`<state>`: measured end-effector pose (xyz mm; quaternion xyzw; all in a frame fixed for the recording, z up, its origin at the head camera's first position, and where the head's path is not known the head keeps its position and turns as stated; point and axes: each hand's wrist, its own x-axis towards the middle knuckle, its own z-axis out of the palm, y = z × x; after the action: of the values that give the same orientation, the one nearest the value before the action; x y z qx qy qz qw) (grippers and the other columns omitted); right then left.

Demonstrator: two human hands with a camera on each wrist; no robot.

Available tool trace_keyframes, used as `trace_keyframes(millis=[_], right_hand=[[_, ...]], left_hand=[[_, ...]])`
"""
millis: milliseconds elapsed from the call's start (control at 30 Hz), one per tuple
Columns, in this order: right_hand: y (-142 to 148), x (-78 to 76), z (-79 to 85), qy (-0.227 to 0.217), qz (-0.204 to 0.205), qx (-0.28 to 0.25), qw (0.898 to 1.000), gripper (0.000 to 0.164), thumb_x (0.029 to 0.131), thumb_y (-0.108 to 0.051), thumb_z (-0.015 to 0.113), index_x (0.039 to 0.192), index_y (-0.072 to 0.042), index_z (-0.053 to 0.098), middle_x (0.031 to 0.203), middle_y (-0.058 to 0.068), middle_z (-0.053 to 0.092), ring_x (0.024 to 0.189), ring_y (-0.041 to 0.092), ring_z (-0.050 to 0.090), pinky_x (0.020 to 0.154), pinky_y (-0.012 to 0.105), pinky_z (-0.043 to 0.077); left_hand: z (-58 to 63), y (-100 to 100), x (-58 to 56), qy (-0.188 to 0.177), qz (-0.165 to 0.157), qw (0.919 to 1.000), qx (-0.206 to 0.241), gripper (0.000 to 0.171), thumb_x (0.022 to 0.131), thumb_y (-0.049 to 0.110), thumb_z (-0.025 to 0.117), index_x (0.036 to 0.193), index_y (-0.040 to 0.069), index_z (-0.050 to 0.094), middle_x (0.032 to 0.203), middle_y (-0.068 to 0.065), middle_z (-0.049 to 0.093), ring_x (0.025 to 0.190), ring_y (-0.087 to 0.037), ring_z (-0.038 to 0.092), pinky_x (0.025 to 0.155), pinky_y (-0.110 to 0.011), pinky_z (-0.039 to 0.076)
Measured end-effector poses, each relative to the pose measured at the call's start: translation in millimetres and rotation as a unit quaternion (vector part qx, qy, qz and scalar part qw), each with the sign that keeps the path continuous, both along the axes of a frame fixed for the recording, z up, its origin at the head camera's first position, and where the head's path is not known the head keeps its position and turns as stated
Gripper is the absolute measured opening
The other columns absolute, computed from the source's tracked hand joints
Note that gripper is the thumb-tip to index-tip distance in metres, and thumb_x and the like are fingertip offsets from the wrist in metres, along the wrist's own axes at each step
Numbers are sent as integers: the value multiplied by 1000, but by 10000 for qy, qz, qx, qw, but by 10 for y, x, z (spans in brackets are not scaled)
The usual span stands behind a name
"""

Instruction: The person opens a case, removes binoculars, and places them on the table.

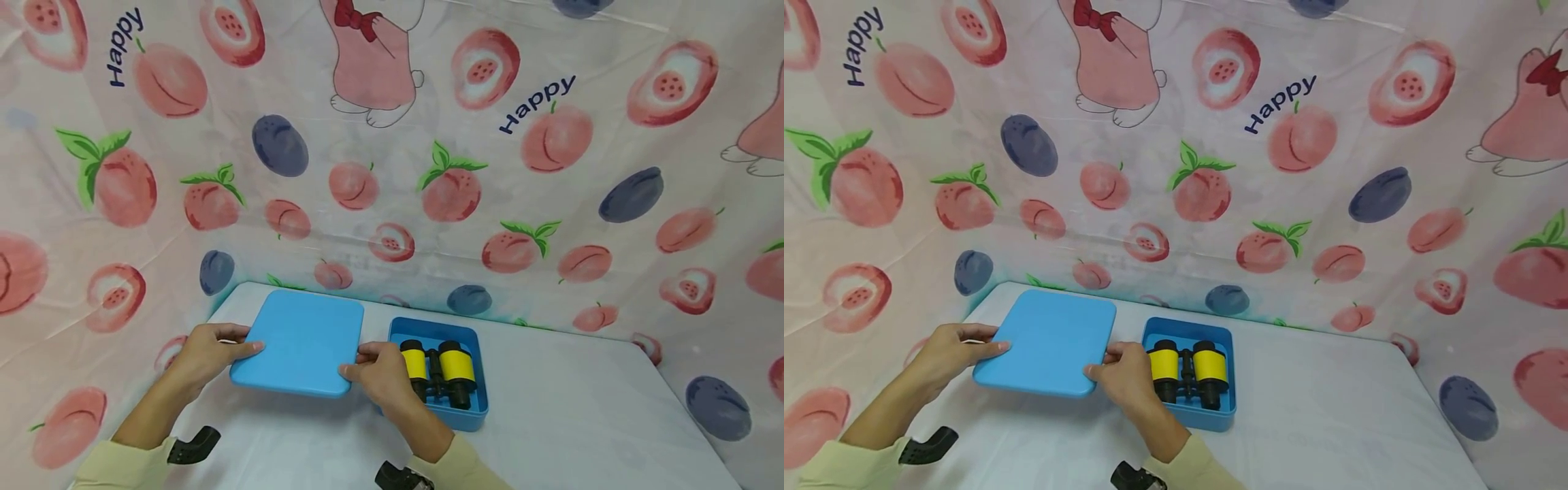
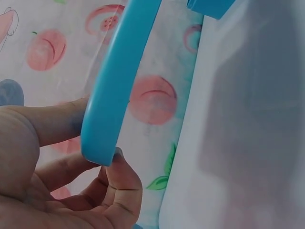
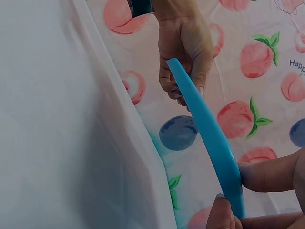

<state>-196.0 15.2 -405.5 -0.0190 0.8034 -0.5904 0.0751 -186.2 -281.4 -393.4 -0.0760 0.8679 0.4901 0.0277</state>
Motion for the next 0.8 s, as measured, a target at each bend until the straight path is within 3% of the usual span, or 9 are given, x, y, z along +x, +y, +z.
trace_keyframes(millis=[600, 800], right_hand=[[-52, 9, -119, -119, -67, 42, 9999, 46, 86, -9, 85, 127, 5, 68, 104, 11, 66, 89, 17, 62, 82, 30, 59], [-95, 22, -139, -205, -161, 98, 9996, 44, 86, -9, 85, 126, 3, 70, 101, 7, 66, 88, 16, 63, 80, 28, 60]], left_hand=[[-116, -74, -49, -201, -153, 9997, 34, 77, 93, 37, 80, 146, -11, 51, 150, -33, 53, 139, -48, 46, 112, -63, 44], [-144, -104, -43, -187, -188, 9996, 22, 76, 93, 35, 80, 145, -12, 52, 146, -33, 56, 136, -47, 49, 110, -61, 47]])
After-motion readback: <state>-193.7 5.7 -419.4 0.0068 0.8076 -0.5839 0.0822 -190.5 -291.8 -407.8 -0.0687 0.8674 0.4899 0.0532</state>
